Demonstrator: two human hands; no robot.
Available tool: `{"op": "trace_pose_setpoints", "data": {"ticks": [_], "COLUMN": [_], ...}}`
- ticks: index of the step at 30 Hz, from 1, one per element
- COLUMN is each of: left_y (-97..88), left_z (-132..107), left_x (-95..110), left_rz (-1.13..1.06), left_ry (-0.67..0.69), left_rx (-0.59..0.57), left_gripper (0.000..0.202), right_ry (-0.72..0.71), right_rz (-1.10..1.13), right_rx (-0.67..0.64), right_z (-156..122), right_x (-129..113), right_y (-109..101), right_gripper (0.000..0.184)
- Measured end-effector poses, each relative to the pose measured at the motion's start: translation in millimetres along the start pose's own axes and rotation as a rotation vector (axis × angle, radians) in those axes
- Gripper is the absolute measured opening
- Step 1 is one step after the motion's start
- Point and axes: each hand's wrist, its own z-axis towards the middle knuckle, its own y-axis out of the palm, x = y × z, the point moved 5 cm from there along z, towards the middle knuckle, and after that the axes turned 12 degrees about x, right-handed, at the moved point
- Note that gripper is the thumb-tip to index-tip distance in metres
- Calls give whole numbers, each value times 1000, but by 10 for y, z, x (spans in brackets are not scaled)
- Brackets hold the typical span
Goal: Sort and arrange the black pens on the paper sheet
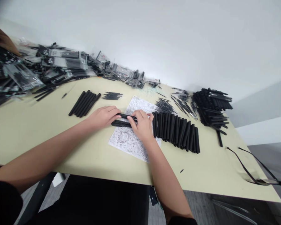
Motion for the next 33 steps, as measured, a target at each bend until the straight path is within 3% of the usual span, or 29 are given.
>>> {"op": "trace_pose_setpoints", "data": {"ticks": [8,18,25,33], "left_y": [-30,-43,5,16], "left_z": [2,18,5,-11], "left_x": [14,-3,19,33], "left_rz": [-36,16,73,77], "left_ry": [-42,-16,47,122], "left_rx": [-22,42,14,61], "left_gripper": [23,22,31,32], "right_ry": [-14,37,-117,-149], "right_rz": [-24,-65,-102,-109], "right_rx": [1,62,19,-22], "right_z": [5,4,-19,-19], "right_x": [4,45,-87,-146], "right_y": [3,-36,-17,-5], "right_gripper": [24,27,24,21]}}
